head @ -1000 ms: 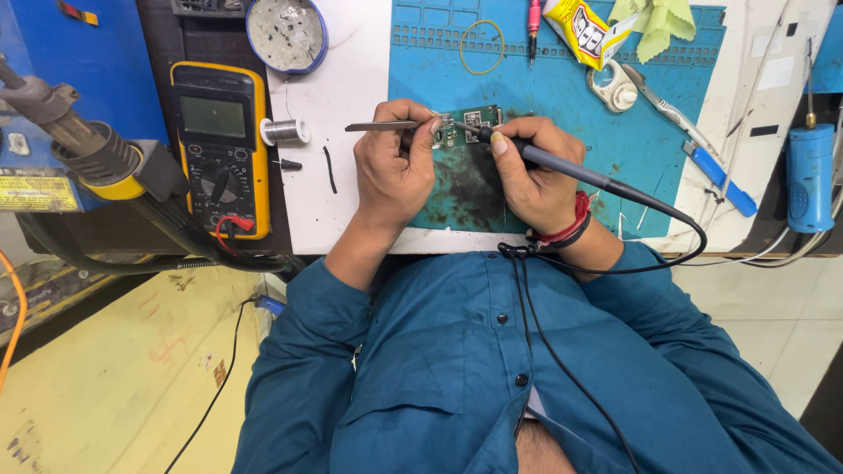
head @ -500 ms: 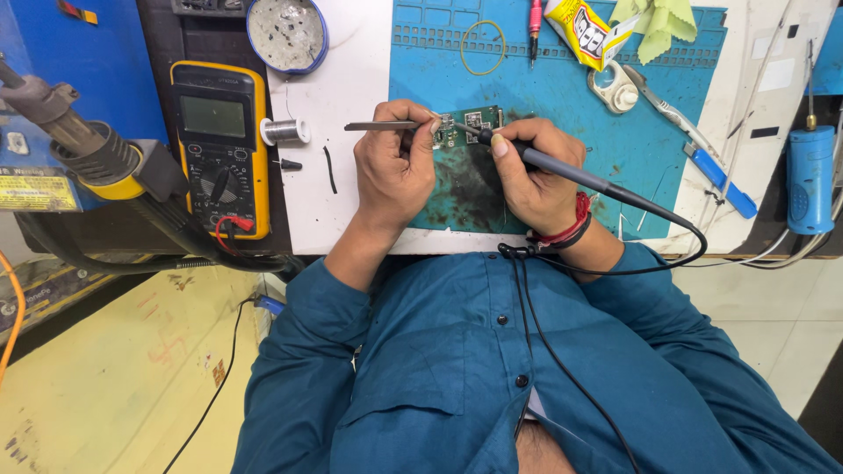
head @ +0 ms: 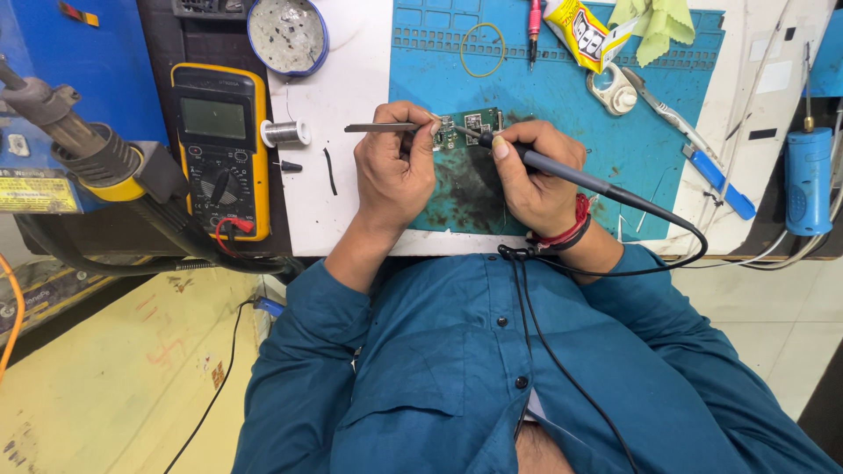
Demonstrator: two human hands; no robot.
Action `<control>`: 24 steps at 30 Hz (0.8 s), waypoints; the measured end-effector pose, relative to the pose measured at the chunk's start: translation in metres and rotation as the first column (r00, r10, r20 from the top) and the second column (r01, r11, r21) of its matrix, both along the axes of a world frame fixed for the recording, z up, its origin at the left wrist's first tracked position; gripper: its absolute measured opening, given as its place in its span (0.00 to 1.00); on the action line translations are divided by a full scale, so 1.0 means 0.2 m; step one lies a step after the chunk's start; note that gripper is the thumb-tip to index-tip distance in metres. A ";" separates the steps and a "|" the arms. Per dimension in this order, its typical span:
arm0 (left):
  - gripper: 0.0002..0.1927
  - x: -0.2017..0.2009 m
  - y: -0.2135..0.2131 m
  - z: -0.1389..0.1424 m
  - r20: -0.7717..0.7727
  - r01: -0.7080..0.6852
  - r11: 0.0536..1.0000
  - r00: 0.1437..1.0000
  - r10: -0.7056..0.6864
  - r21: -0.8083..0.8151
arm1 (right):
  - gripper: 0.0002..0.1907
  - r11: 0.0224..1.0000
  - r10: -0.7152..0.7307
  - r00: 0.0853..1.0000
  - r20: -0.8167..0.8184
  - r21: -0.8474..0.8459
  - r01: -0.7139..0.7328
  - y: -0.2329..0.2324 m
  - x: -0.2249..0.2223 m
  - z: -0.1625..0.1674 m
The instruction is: The person solders components onto a green circuit board at a workbench, holding the board steady with tweezers in one hand while applying a soldering iron with the other. They reposition the board and continue soldering different points, occasionally lifting the board to work on other sections.
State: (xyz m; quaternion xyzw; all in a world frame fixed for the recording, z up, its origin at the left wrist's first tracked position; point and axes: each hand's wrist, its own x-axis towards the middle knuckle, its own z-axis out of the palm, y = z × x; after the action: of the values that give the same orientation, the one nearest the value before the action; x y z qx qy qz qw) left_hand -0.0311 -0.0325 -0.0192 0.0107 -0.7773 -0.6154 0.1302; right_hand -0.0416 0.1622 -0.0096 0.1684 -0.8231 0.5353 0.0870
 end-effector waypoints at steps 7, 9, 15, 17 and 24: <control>0.06 0.00 0.00 0.00 0.009 -0.004 1.000 1.000 0.004 -0.003 | 0.04 1.000 0.009 1.000 0.002 0.003 -0.009 0.00 -0.01 0.00; 0.06 0.00 0.00 0.00 0.001 -0.001 1.000 1.000 0.001 0.011 | 0.04 1.000 0.013 1.000 -0.011 0.010 -0.013 0.00 -0.01 0.00; 0.06 0.00 -0.01 0.00 0.010 -0.003 1.000 1.000 0.003 -0.005 | 0.04 1.000 0.010 1.000 -0.028 0.013 -0.009 -0.01 -0.01 0.00; 0.06 0.00 0.00 0.00 0.002 0.001 1.000 1.000 -0.001 -0.006 | 0.04 1.000 0.010 1.000 -0.007 0.007 -0.010 0.00 -0.01 0.00; 0.07 -0.01 0.00 0.01 -0.009 0.005 1.000 1.000 -0.005 -0.022 | 0.04 0.994 0.053 0.995 -0.081 0.098 -0.045 0.00 -0.01 0.05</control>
State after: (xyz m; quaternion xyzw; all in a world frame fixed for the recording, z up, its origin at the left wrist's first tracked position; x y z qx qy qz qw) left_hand -0.0321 -0.0331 -0.0162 0.0046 -0.7836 -0.6070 0.1323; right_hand -0.0438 0.1618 0.0002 0.2148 -0.8392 0.4895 0.1001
